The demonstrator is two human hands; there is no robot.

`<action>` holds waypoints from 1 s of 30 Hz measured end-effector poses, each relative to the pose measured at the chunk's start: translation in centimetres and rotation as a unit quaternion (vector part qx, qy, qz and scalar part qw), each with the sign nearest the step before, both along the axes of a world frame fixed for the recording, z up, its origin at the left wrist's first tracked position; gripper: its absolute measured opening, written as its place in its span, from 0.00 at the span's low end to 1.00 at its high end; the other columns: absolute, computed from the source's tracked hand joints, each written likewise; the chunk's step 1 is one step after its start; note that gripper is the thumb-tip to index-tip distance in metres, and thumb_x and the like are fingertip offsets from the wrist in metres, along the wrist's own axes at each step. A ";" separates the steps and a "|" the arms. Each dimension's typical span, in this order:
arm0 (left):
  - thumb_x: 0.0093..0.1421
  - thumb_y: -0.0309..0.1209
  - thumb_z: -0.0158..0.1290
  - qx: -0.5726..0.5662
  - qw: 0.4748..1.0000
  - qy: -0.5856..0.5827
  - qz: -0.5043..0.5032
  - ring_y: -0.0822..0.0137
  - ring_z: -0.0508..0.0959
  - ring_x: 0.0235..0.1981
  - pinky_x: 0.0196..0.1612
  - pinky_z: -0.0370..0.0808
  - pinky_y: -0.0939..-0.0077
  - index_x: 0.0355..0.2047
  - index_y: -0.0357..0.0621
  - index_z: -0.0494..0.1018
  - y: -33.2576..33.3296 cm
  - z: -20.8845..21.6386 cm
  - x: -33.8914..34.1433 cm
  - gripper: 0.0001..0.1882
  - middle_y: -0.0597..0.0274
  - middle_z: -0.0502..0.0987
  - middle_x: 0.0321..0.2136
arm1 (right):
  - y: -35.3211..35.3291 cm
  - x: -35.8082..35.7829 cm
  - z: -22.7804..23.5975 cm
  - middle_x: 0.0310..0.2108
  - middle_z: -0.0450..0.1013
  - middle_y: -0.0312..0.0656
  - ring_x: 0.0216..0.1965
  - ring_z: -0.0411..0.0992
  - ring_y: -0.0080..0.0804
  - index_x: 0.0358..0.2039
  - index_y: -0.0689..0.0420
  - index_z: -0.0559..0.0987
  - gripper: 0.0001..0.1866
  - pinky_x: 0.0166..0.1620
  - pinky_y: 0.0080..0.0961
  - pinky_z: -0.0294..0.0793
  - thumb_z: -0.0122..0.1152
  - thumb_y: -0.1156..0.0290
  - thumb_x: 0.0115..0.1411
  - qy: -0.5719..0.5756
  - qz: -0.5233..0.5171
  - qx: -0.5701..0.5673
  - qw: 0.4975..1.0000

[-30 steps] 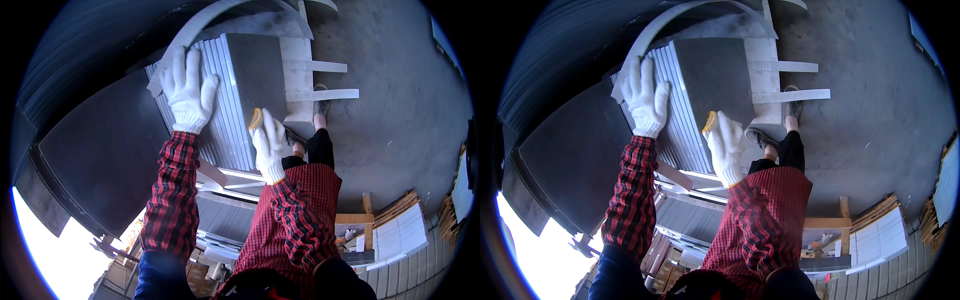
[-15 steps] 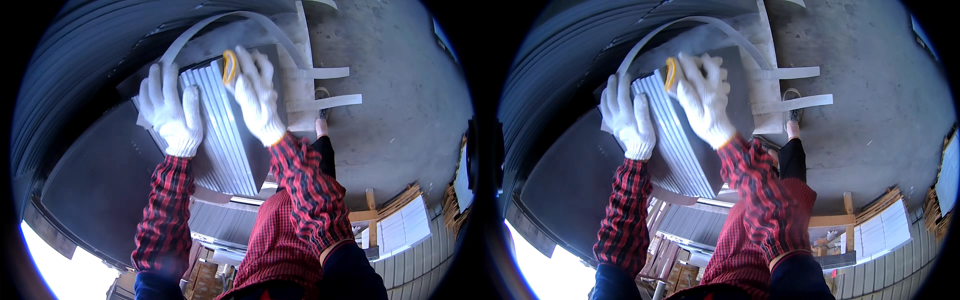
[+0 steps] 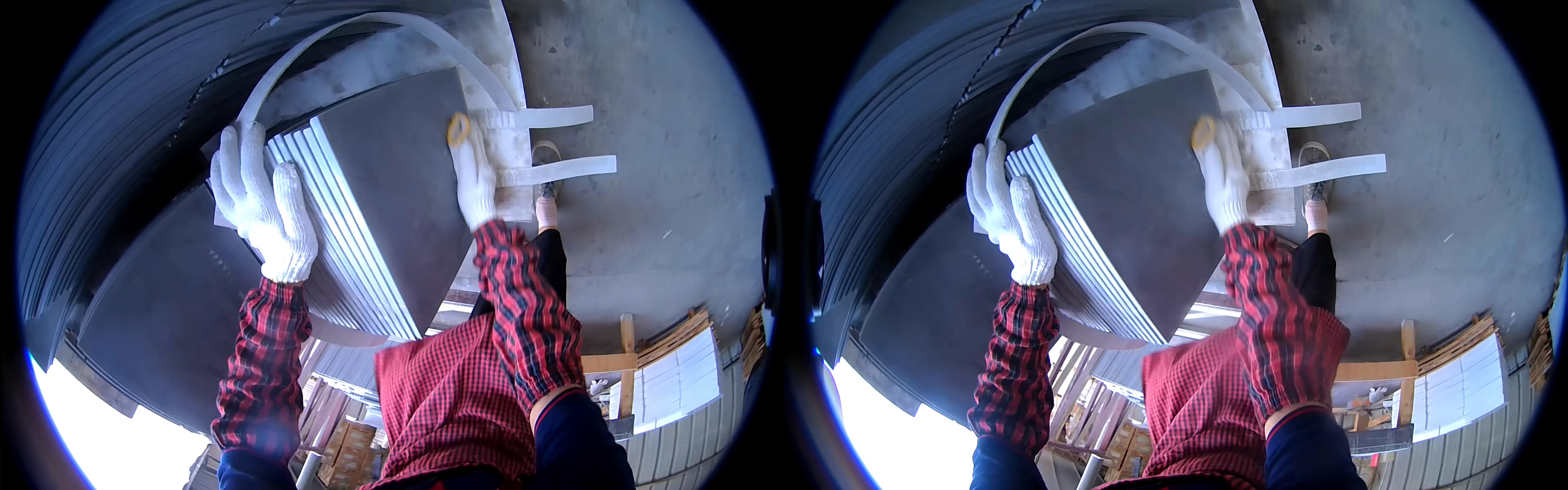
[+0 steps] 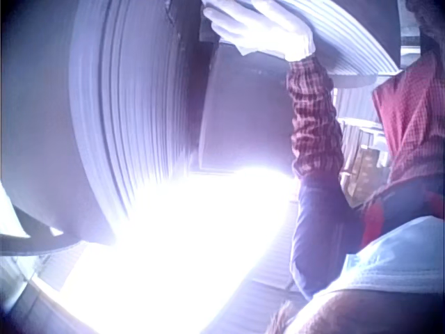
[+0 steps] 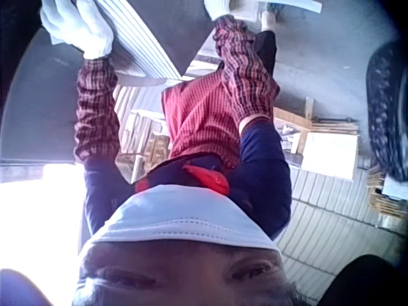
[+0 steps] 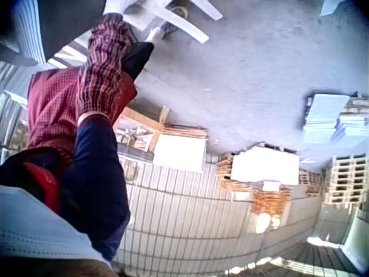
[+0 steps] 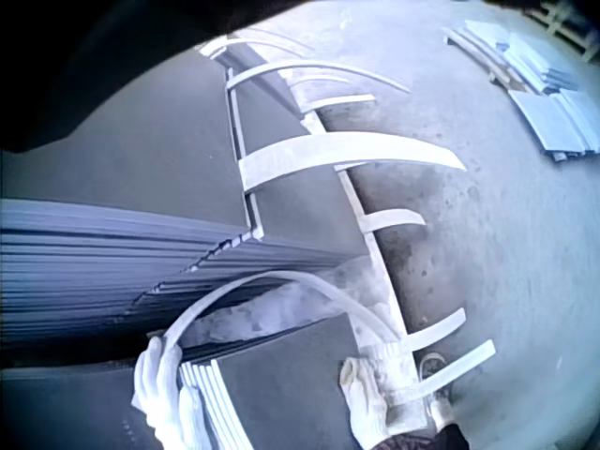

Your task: The person picks up gray rectangular panels and places them on a table. They then use cardboard and tape to wrap the panels into a package with a coworker. The finished package is placed onto a stack of similar packages.

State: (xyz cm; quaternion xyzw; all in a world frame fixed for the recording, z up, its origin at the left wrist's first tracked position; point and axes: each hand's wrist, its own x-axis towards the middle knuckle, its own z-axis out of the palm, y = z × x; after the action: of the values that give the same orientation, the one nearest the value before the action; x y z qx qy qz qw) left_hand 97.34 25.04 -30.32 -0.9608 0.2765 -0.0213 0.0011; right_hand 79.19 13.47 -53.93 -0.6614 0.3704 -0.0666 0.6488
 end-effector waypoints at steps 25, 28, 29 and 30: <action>0.60 0.39 0.51 -0.051 0.998 0.044 0.021 0.39 0.62 0.60 0.63 0.57 0.45 0.56 0.46 0.72 -1.9 4.0 0.1 0.24 0.44 0.66 0.61 | 7.1 -3.4 28.6 0.57 0.68 0.57 0.61 0.66 0.55 0.60 0.64 0.67 0.25 0.61 0.42 0.67 0.58 0.71 0.65 0.113 0.085 -0.209 0.968; 0.58 0.40 0.53 -0.071 0.997 0.028 0.017 0.38 0.64 0.58 0.63 0.58 0.46 0.54 0.47 0.73 -1.5 4.4 0.3 0.24 0.44 0.66 0.60 | 5.1 -0.8 27.7 0.45 0.74 0.48 0.43 0.76 0.38 0.58 0.64 0.70 0.22 0.45 0.31 0.78 0.57 0.73 0.65 -0.050 -0.144 0.081 0.985; 0.58 0.42 0.53 -0.085 0.996 0.031 0.026 0.39 0.64 0.59 0.62 0.59 0.46 0.54 0.48 0.73 -1.2 4.5 0.2 0.25 0.46 0.66 0.60 | 3.7 0.1 28.1 0.44 0.74 0.46 0.42 0.76 0.34 0.58 0.64 0.70 0.21 0.43 0.29 0.78 0.57 0.73 0.65 -0.111 -0.223 0.376 0.892; 0.56 0.44 0.55 -0.095 0.995 0.013 0.025 0.41 0.65 0.58 0.60 0.61 0.47 0.53 0.48 0.73 -0.8 4.4 0.5 0.26 0.48 0.68 0.59 | 2.0 2.2 29.7 0.46 0.73 0.42 0.44 0.75 0.32 0.58 0.64 0.70 0.20 0.43 0.25 0.78 0.54 0.73 0.67 -0.124 -0.152 0.328 0.924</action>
State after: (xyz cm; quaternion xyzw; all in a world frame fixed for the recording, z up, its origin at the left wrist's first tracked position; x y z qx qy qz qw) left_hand 97.87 24.23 -25.91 -0.9633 0.2493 -0.0349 -0.0932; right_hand 81.40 15.50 -24.20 -0.3333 0.3845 -0.1206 0.8524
